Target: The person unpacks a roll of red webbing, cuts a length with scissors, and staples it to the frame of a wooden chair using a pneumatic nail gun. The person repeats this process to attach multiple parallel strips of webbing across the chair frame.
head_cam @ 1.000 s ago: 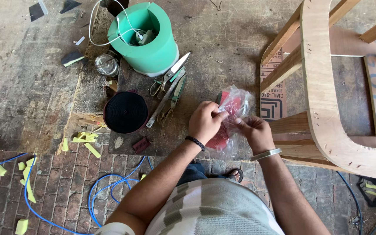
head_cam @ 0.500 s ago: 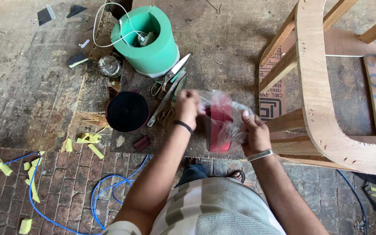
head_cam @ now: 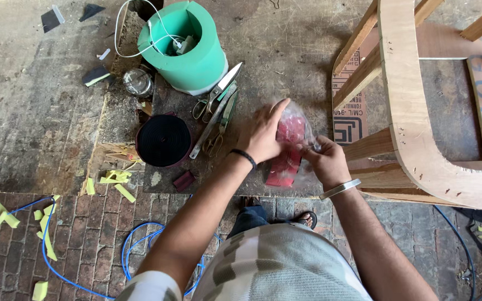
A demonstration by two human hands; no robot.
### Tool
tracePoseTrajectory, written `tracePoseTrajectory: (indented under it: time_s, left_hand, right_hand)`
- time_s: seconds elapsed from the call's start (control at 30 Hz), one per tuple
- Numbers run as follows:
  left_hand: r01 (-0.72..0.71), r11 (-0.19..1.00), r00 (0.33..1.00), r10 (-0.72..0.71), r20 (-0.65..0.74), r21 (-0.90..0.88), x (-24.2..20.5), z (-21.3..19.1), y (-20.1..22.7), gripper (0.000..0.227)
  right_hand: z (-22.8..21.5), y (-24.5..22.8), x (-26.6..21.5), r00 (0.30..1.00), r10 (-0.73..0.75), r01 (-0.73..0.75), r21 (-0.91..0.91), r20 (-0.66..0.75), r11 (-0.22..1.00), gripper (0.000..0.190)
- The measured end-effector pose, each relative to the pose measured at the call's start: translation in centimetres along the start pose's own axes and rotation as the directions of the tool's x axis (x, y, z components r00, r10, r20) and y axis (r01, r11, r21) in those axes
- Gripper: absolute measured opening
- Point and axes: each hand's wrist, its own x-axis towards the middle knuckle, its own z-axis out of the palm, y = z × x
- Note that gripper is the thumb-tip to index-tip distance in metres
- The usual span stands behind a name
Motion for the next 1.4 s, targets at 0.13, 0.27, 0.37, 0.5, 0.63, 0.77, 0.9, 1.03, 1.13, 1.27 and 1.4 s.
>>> tracePoseTrajectory:
  time_s: [0.13, 0.27, 0.37, 0.5, 0.63, 0.77, 0.9, 1.03, 1.13, 1.27, 1.4]
  left_hand:
    - [0.210, 0.975, 0.974, -0.202, 0.102, -0.067, 0.6, 1.3, -3.0, 0.013]
    - [0.240, 0.968, 0.966, -0.245, -0.083, -0.072, 0.2, 0.2, -7.5, 0.014]
    - [0.246, 0.962, 0.964, -0.256, -0.071, -0.122, -1.2, 0.8, -7.8, 0.018]
    - [0.186, 0.936, 0.977, -0.209, -0.047, -0.300, -1.0, 2.0, -6.4, 0.009]
    - [0.391, 0.777, 0.920, -0.338, 0.197, -0.494, -1.4, 3.4, -4.2, 0.010]
    - [0.380, 0.782, 0.925, -0.334, 0.182, -0.495, -2.0, 4.0, -2.7, 0.017]
    - [0.250, 0.770, 0.968, -0.180, 0.176, -0.586, -2.8, 4.3, -1.8, 0.022]
    - [0.423, 0.723, 0.866, -0.144, 0.480, -0.546, -3.3, 4.0, -2.0, 0.026]
    - [0.529, 0.569, 0.782, -0.038, 0.622, -0.629, -4.2, 3.6, -4.0, 0.040]
    - [0.647, 0.464, 0.752, -0.257, 0.607, -0.605, -4.7, 5.3, -7.6, 0.068]
    - [0.750, 0.374, 0.661, -0.404, 0.632, -0.546, -4.1, 10.3, -9.8, 0.090]
  right_hand:
    - [-0.6, 0.1, -0.7, 0.987, -0.097, 0.080, -0.135, -0.130, 0.988, 0.019]
    - [-1.6, -0.5, -2.5, 0.955, -0.190, 0.086, -0.400, -0.227, 0.912, 0.019]
    - [-1.7, -1.8, -4.9, 0.892, -0.372, 0.178, -0.559, -0.255, 0.810, 0.020]
    - [-0.7, -5.3, -7.0, 0.518, -0.843, 0.525, -0.723, -0.146, 0.449, 0.029]
    - [1.5, -6.0, -6.3, 0.778, -0.601, 0.562, -0.630, 0.183, 0.536, 0.022]
    - [2.4, -4.2, -3.4, 0.961, -0.274, 0.193, -0.809, 0.041, 0.556, 0.049]
    - [2.1, -2.2, -1.4, 0.963, -0.270, 0.108, -0.943, 0.019, 0.316, 0.096]
    - [2.1, -0.9, 0.2, 0.992, -0.006, -0.115, -0.903, -0.129, 0.413, 0.118]
    - [1.0, 0.5, 0.8, 0.973, 0.133, -0.233, -0.810, -0.191, 0.539, 0.122]
    - [-2.2, 3.4, -0.3, 0.958, 0.087, -0.263, -0.723, -0.272, 0.639, 0.108]
    - [-2.8, 6.0, -2.0, 0.943, 0.044, -0.202, -0.463, -0.331, 0.863, 0.094]
